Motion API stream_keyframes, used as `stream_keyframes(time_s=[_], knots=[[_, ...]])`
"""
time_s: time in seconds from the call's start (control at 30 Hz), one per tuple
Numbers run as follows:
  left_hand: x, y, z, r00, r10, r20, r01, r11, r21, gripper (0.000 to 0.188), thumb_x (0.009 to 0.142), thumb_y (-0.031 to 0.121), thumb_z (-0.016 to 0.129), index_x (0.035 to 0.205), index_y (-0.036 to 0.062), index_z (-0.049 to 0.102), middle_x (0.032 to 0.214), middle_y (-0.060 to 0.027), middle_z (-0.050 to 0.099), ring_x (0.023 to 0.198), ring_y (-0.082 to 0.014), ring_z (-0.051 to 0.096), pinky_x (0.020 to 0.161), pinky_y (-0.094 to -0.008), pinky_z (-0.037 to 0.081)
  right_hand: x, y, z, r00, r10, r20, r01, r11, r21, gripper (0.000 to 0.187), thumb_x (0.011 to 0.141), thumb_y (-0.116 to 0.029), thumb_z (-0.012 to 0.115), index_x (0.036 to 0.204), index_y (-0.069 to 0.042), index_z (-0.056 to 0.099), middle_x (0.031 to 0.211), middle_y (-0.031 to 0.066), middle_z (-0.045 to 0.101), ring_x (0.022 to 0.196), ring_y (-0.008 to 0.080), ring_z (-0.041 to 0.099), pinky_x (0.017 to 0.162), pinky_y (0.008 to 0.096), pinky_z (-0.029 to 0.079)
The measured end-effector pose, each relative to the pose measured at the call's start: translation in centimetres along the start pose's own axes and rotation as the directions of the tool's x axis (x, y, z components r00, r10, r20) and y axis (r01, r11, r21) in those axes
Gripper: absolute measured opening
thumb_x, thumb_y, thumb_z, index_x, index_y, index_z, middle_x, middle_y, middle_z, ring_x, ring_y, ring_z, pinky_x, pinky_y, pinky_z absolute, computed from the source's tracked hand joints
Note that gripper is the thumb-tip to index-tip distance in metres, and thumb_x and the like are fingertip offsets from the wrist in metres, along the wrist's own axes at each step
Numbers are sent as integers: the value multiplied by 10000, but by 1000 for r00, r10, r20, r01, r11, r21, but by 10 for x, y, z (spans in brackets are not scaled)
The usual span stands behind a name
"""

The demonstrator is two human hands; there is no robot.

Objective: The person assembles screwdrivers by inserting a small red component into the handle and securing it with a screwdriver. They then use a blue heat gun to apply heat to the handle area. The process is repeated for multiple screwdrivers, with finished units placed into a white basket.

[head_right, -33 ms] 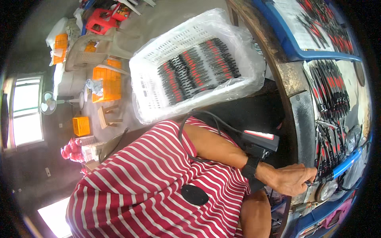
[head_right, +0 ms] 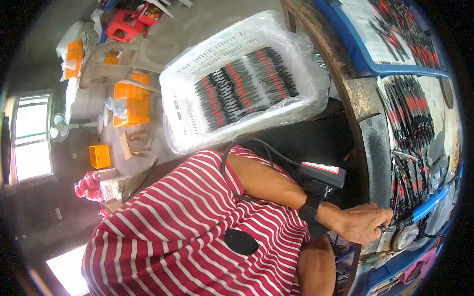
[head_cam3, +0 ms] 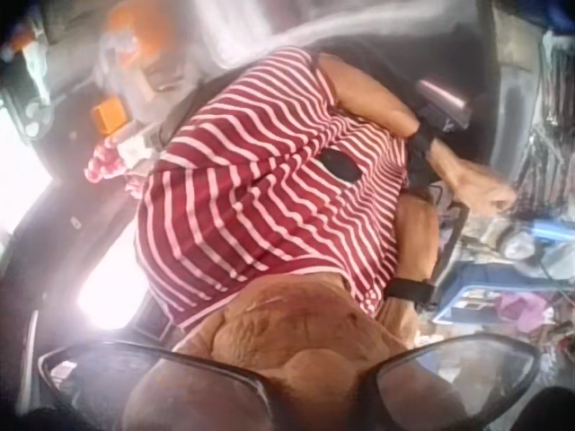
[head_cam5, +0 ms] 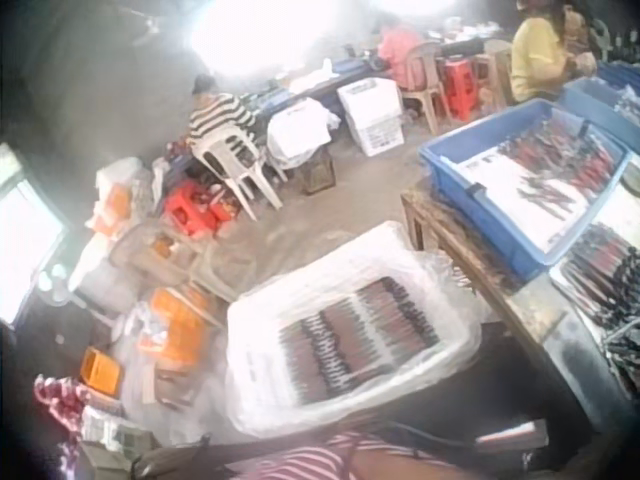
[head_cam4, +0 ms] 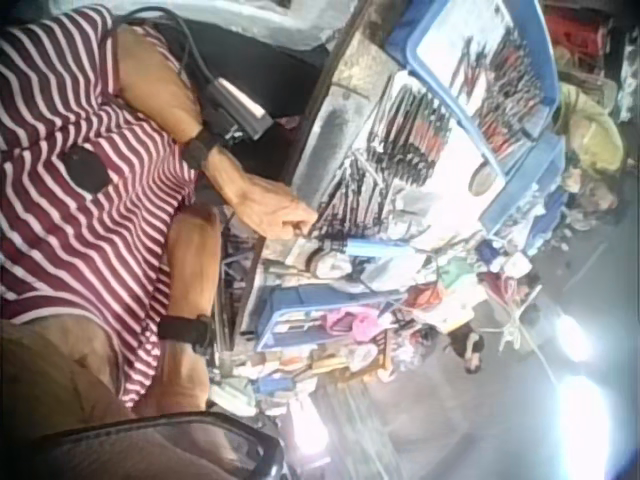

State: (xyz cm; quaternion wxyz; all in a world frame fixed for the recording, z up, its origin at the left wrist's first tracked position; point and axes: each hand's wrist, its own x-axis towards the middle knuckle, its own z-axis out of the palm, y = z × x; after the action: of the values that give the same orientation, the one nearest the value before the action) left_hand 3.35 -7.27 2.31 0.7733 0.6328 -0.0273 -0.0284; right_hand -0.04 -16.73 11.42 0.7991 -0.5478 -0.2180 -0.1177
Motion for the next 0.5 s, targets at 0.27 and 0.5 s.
stream_keyframes(time_s=[0.27, 0.5], knots=[[-4, -1, -10, 1000, -27, -12, 27, 1000, 6, 257, 681, 42, 496, 910, -73, 480, 624, -242, 533, 642, -395, 569, 596, -468, 412, -2, 0, 2, 1000, -3, 2, 3, 1000, -27, 339, 803, -196, 607, 1061, 24, 581, 906, 154, 620, 862, 207, 590, 717, 288, 486], [-6, 4, -14, 1000, -29, 9, 29, 999, 25, 267, 691, 40, 498, 926, -87, 492, 637, -252, 549, 654, -394, 584, 608, -458, 426, -3, -2, 0, 1000, -17, -11, 17, 999, -39, 319, 796, -183, 600, 1038, 25, 584, 884, 148, 615, 836, 197, 580, 705, 287, 479]])
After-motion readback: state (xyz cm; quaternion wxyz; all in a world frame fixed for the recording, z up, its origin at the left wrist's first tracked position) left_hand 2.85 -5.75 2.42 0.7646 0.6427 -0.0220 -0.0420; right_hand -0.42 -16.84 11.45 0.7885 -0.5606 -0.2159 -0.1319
